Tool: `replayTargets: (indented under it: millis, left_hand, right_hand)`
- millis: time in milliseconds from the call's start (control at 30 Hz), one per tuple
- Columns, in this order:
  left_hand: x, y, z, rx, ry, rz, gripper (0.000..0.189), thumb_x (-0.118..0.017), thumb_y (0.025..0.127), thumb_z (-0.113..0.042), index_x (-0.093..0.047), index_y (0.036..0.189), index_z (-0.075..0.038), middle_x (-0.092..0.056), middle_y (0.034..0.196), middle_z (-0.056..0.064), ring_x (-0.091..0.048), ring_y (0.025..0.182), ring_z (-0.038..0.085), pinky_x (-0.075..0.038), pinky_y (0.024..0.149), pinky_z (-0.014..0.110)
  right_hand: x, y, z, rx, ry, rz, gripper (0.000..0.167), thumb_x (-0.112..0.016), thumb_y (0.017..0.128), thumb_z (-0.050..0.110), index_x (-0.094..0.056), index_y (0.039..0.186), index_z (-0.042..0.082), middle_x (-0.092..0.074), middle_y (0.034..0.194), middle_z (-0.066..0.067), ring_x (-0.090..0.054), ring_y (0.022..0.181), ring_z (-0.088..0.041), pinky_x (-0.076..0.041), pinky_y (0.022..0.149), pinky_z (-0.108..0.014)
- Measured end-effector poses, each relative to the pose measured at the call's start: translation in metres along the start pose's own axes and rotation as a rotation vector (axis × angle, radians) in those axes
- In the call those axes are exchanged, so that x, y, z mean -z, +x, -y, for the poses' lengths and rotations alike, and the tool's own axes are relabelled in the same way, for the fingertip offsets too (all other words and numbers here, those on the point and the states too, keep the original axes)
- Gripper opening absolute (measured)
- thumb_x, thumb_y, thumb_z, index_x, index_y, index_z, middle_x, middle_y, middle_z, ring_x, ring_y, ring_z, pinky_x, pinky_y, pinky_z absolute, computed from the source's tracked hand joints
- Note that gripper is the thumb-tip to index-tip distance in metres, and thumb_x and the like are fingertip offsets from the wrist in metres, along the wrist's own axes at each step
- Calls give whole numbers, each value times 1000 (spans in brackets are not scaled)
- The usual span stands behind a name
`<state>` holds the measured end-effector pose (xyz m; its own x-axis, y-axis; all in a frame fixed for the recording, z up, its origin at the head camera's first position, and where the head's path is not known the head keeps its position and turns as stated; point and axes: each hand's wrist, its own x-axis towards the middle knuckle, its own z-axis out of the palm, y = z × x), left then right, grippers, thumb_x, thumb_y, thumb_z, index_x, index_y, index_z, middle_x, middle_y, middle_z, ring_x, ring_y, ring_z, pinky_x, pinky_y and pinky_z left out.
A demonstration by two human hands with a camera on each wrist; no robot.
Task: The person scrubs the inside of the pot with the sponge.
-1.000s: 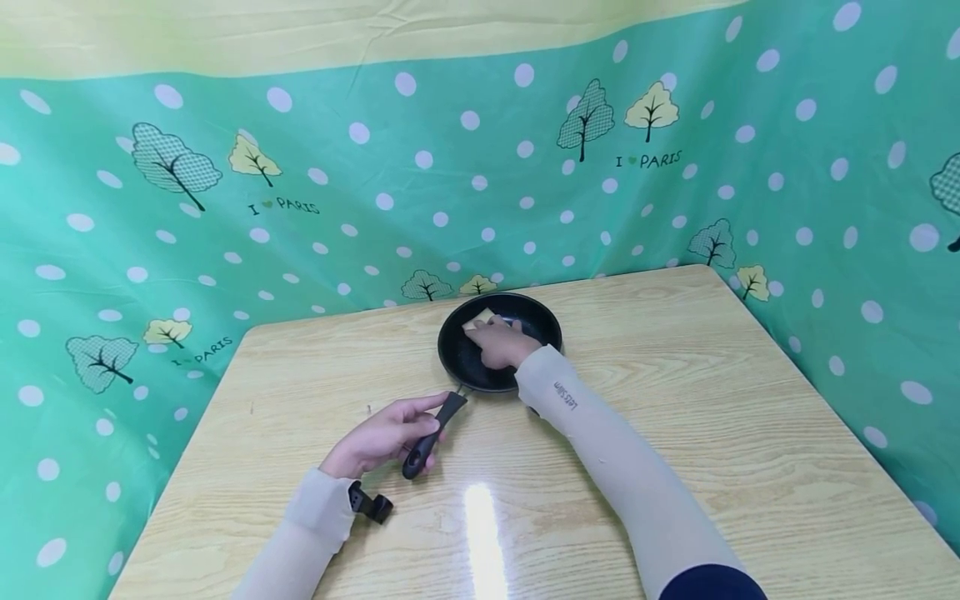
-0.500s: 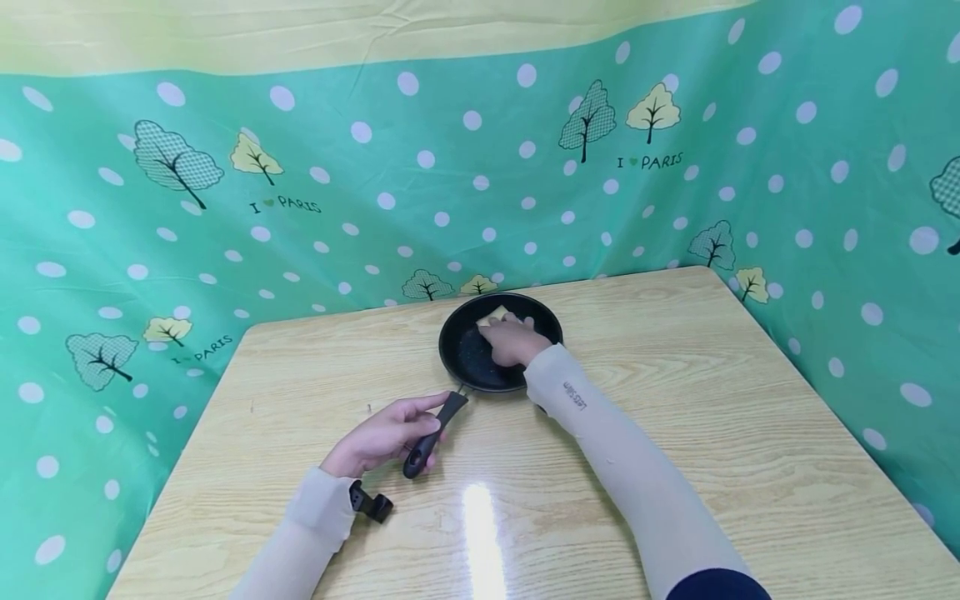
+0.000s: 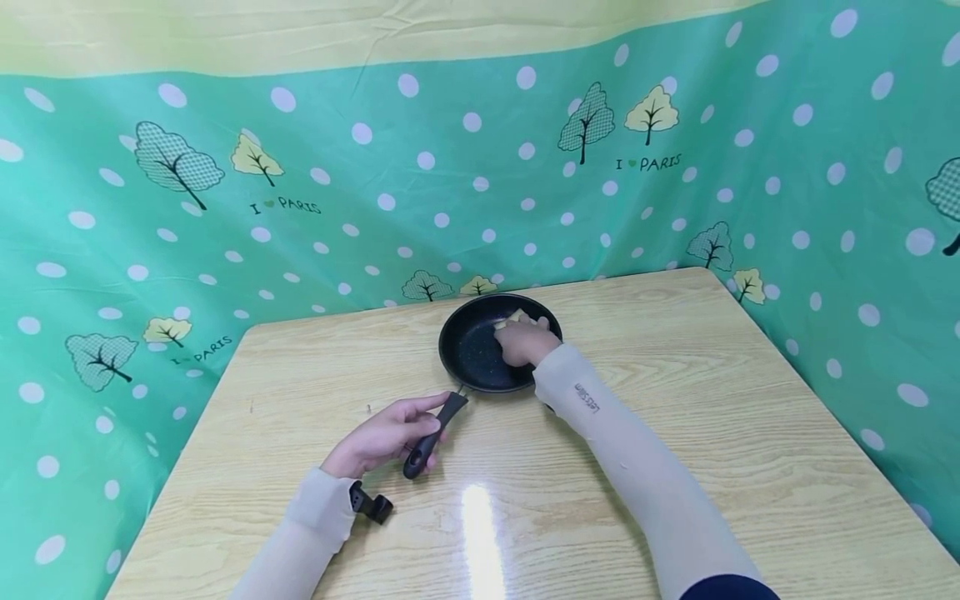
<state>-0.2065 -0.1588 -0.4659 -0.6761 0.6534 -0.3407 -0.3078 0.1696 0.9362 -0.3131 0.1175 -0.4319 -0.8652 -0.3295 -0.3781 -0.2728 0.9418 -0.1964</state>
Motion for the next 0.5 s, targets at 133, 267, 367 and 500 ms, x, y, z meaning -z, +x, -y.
replayTargets:
  millis: [133, 267, 367, 500]
  left_hand:
    - [0, 0, 0, -2, -6, -1, 62, -50, 113, -13, -23, 169, -8, -62, 123, 27, -74, 77, 24, -63, 71, 35]
    - [0, 0, 0, -3, -9, -1, 62, -50, 113, -13, -23, 169, -8, -62, 123, 28, -74, 76, 24, -63, 71, 35]
    - [0, 0, 0, -3, -10, 0, 62, -49, 113, -13, -22, 169, -8, -62, 123, 28, -74, 76, 24, -63, 71, 35]
    - [0, 0, 0, -5, -9, 0, 62, -49, 112, -12, -23, 169, -7, -62, 123, 28, -74, 76, 24, -64, 72, 36]
  right_hand:
    - [1, -3, 0, -14, -5, 18, 54, -43, 108, 7, -44, 162, 9, -34, 168, -19, -20, 157, -45, -9, 123, -72]
    - [3, -6, 0, -27, -21, 32, 51, -43, 108, 10, -47, 160, 9, -39, 166, -17, -20, 157, -47, -10, 123, -72]
    - [6, -10, 1, -44, -46, 47, 50, -43, 108, 12, -50, 158, 9, -43, 164, -15, -26, 154, -45, -14, 123, -71]
    - [9, -16, 5, -66, -62, 76, 50, -42, 109, 13, -49, 158, 8, -46, 162, -15, -35, 148, -42, -18, 122, -69]
